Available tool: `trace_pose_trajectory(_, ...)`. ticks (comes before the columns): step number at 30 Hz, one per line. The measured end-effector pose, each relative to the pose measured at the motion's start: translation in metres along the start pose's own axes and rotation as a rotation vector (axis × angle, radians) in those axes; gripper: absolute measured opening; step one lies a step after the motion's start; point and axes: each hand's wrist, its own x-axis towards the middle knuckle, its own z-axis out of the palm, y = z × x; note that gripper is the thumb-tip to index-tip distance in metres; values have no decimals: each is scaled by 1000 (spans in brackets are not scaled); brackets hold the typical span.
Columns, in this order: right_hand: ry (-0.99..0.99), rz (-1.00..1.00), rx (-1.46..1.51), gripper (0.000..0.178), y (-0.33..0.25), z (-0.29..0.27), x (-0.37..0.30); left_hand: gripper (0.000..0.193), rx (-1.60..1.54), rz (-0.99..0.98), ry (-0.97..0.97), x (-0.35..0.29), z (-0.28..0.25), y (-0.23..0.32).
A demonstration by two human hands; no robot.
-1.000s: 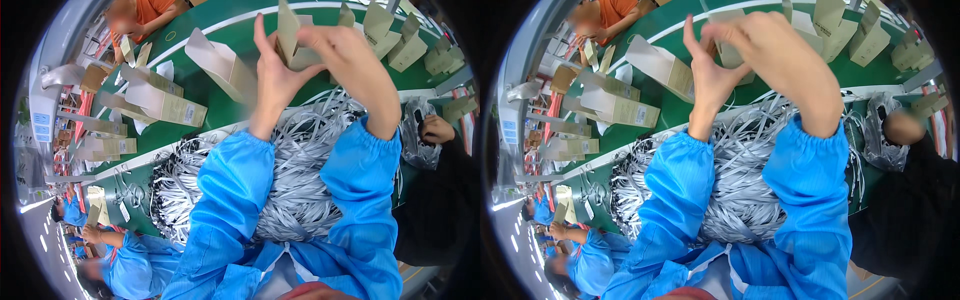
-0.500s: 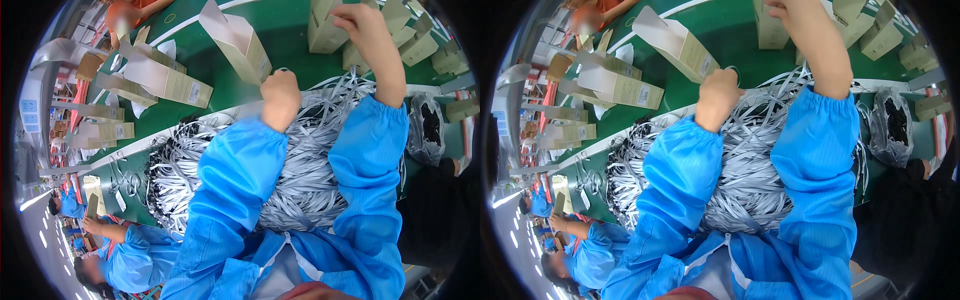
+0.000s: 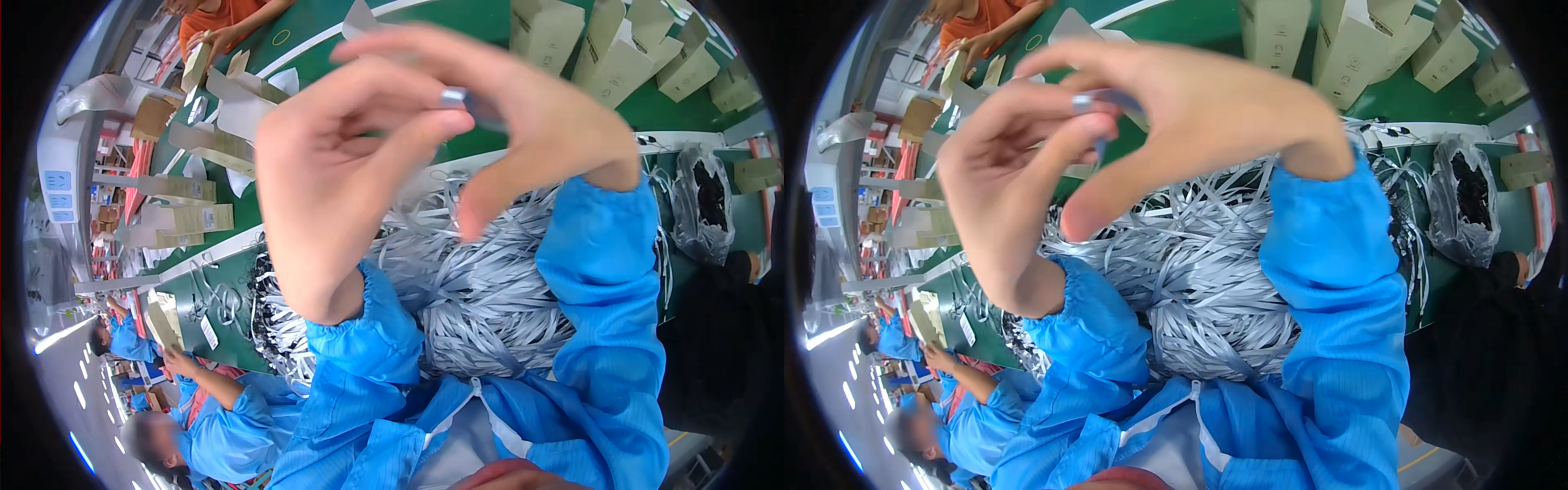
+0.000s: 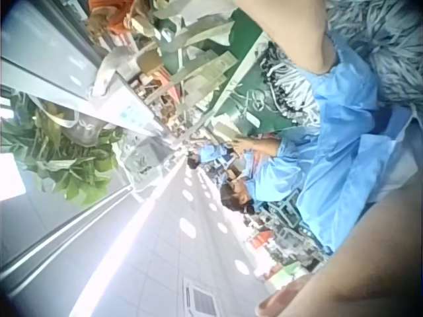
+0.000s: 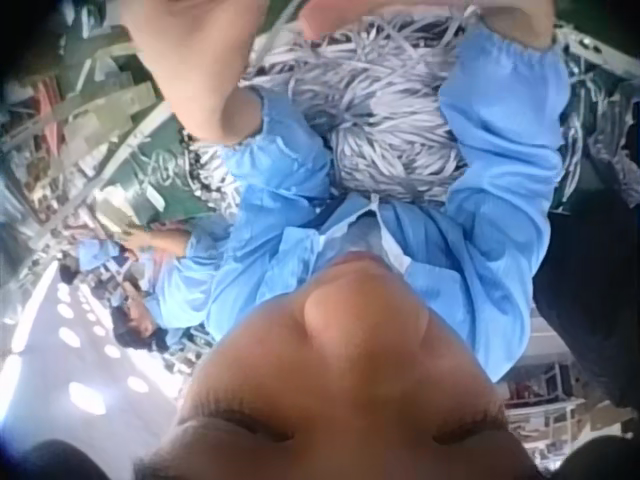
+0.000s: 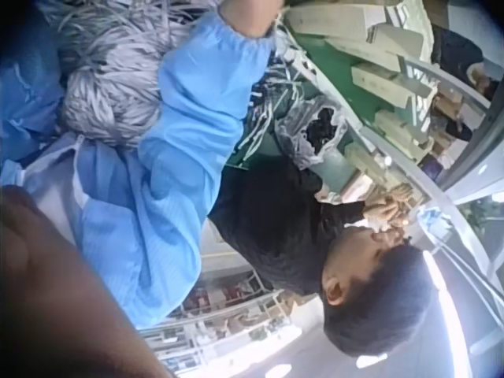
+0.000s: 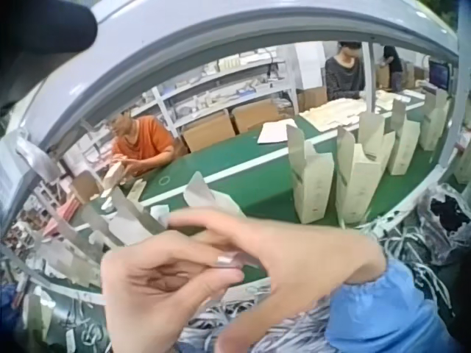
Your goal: Manually organizing and bundling wire harnesses using plastic ties and cutting tools at a factory workbench.
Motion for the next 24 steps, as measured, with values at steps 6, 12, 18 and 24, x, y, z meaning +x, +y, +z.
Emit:
trace_pose_trajectory(6,-463,370,268,31,-4,14,14,12,-266,512,519,-33,-49,15)
trace_pose_trajectory(12,1,429,242,15,-70,-15,3,62,262,145,875,-61,-84,16)
trace_pose_trajectory(18,-64,543,-287,31,-83,-21,-5,120,27,282,205,-24,-34,2)
trace_pose_trajectory(24,530,141,-176,12,-74,20,-12,77,-208,-67,-678,22,-5,-21)
